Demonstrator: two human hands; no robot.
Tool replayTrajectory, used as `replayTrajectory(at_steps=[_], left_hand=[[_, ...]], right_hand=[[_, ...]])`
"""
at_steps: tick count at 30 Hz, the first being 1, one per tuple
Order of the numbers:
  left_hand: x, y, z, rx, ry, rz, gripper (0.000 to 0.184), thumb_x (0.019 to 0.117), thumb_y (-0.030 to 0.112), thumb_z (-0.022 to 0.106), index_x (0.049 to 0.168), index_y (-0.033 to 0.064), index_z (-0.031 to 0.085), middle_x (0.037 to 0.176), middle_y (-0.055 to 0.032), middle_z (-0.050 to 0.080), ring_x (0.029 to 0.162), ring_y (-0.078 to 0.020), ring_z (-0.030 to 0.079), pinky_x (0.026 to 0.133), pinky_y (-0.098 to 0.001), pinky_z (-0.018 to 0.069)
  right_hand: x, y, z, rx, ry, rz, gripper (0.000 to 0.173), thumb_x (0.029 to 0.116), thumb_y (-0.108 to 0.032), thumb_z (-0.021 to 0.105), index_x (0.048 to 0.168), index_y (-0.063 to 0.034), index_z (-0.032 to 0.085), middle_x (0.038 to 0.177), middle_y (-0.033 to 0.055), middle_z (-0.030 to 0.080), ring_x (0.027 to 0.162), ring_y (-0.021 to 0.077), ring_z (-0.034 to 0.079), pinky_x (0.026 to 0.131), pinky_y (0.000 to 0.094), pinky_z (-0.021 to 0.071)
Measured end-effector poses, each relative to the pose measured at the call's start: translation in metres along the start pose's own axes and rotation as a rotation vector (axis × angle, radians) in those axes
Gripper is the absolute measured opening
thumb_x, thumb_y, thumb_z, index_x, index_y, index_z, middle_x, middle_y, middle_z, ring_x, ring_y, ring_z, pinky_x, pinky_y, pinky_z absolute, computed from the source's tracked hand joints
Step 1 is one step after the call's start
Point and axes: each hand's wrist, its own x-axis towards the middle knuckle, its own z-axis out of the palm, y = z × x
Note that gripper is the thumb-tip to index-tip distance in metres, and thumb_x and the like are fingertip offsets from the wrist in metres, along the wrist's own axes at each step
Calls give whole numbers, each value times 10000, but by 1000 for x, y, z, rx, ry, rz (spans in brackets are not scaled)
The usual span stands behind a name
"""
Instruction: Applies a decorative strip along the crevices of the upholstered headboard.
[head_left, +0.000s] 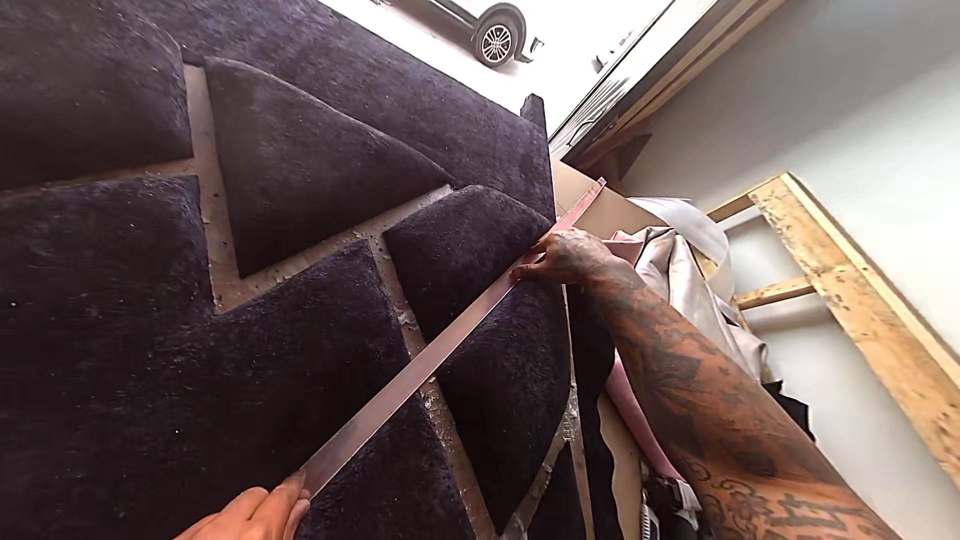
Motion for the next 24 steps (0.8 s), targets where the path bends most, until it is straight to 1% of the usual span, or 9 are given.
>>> replayTrajectory(at_steps=[4,7,11,14,17,19,20,22,24], left_hand=[[5,-3,-3,-8,-40,0,471,1105,423,377,1221,145,740,975,-135,749,842,-351,737,637,-554,551],[3,-2,1,27,17,22,453,1104,403,389,1138,128,747,912,-129,739,766,-348,729,576,-538,541],[-2,0,0,64,116,50,381,1093,365,425,1389,322,662,840,-87,701,625,-291,676,479,-467,501],[-3,3,-1,114,141,59,385,1059,287,466,1382,342,668,799,-77,678,560,-267,642,441,-425,470],[-2,5,-2,144,141,79,449,1016,199,488,1406,360,645,792,-75,658,527,-251,614,425,-404,448],[0,7,-5,160,124,86,519,978,132,498,1416,375,634,787,-85,653,514,-254,605,420,-403,437],[2,9,-7,164,112,91,529,972,122,499,1415,378,634,786,-88,657,517,-256,608,424,-402,437],[5,12,-7,174,105,96,528,962,125,504,1399,383,647,771,-82,662,522,-251,618,426,-396,444],[4,10,-4,186,138,84,518,947,126,518,1369,387,670,751,-71,655,512,-243,614,417,-392,443]], right_hand=[[7,-4,-4,-64,-58,-12,799,626,-956,589,799,-191,747,824,96,718,861,330,708,724,639,545],[8,-17,-10,-89,-118,4,787,630,-918,645,735,-141,705,795,129,694,838,360,697,698,647,534],[5,-26,-16,-64,-224,-45,790,698,-879,646,776,-94,689,803,143,686,832,354,694,731,633,535],[-3,-40,-10,-6,-259,-52,891,585,-982,600,686,-100,663,736,121,678,778,323,694,711,611,532],[-12,-55,-11,1,-312,7,976,572,-997,592,762,-45,697,866,180,706,932,372,694,812,643,515],[-16,-63,-8,2,-320,45,1048,557,-1005,593,872,-14,726,1058,240,697,1121,434,639,922,678,485],[-19,-67,-4,-6,-299,50,1073,525,-1023,579,885,-23,726,1110,247,682,1160,443,618,926,683,487],[-30,-78,2,-32,-253,37,1109,457,-1068,525,882,-63,724,1130,219,679,1168,419,616,926,651,499],[-47,-101,-4,-45,-226,5,1036,453,-1071,522,773,-101,698,980,165,703,1029,373,669,851,610,529]])
